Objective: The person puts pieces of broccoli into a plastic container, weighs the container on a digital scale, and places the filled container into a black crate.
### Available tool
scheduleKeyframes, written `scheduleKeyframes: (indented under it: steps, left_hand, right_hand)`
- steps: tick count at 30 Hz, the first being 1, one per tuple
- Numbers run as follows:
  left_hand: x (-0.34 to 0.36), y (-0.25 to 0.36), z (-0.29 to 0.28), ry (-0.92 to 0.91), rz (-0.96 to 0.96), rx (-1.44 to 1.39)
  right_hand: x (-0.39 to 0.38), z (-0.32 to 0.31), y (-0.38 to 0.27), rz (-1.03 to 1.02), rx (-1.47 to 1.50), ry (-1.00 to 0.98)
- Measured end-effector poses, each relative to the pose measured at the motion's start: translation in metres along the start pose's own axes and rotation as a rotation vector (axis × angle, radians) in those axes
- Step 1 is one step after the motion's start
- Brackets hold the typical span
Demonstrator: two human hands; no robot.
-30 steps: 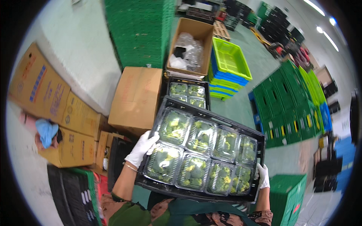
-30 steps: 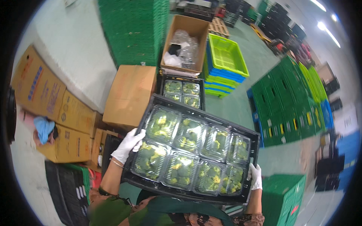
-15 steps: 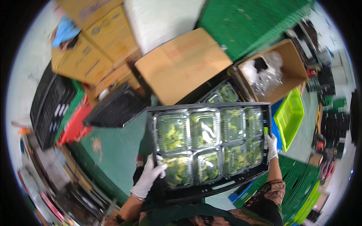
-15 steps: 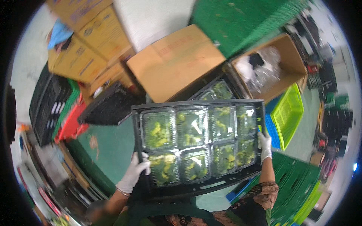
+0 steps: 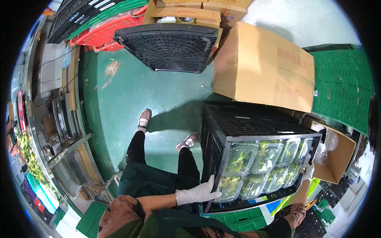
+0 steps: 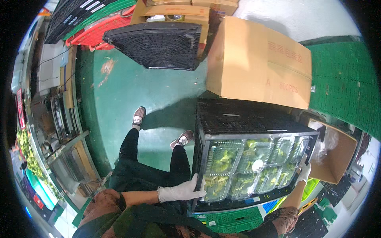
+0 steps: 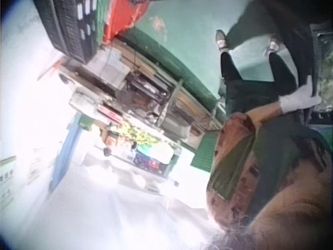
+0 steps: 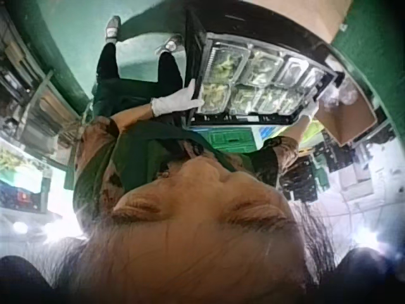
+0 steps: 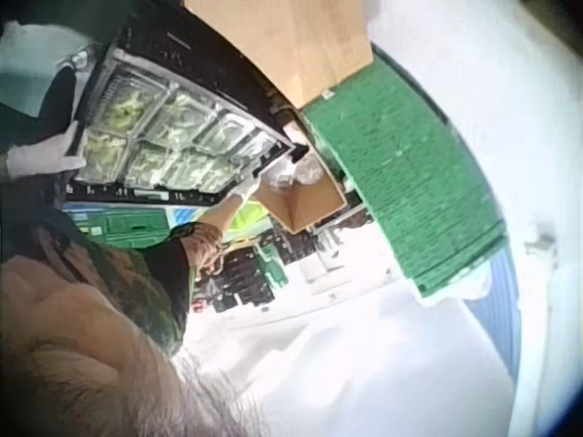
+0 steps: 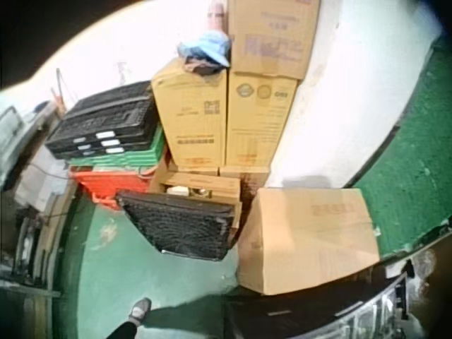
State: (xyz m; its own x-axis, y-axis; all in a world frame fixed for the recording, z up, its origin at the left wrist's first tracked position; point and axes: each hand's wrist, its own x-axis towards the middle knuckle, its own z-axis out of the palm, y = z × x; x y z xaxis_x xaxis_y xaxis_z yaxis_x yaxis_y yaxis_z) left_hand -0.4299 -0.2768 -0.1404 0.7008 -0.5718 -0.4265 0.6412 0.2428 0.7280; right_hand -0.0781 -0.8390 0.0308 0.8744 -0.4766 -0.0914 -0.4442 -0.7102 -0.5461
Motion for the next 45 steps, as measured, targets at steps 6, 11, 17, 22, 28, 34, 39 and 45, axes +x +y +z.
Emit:
scheduleKeyframes:
  steps: [6, 11, 17, 22, 28, 34, 39, 45]
  left_hand:
    - [0.009, -0.009, 0.023, 0.138, -0.138, 0.103]
    - [0.015, -0.011, 0.030, 0.076, -0.153, 0.100]
    - [0.001, 0.028, 0.004, 0.127, -0.135, -0.010]
    - [0.023, 0.021, 0.013, 0.211, -0.031, -0.049]
    - [0.026, 0.019, 0.020, 0.211, -0.069, -0.085]
    - [0.023, 0.010, 0.009, 0.151, -0.060, -0.100]
    - [0.018, 0.003, 0.000, 0.128, -0.021, -0.066]
    - [0.015, 0.000, -0.005, 0.067, -0.120, -0.060]
  right_hand:
    - [0.000, 0.058, -0.019, 0.095, 0.088, -0.163]
    - [0.004, 0.042, -0.005, 0.082, 0.143, -0.117]
    - [-0.002, 0.028, -0.005, 0.108, 0.132, 0.058]
    - [0.013, 0.054, 0.010, 0.017, 0.012, 0.198]
    - [0.054, 0.055, 0.042, 0.055, -0.326, 0.256]
    - [0.056, 0.058, 0.049, -0.008, -0.590, 0.361]
    - [0.036, 0.078, 0.038, -0.077, -0.567, 0.329]
    - [0.037, 0.077, 0.039, -0.190, -0.600, 0.419]
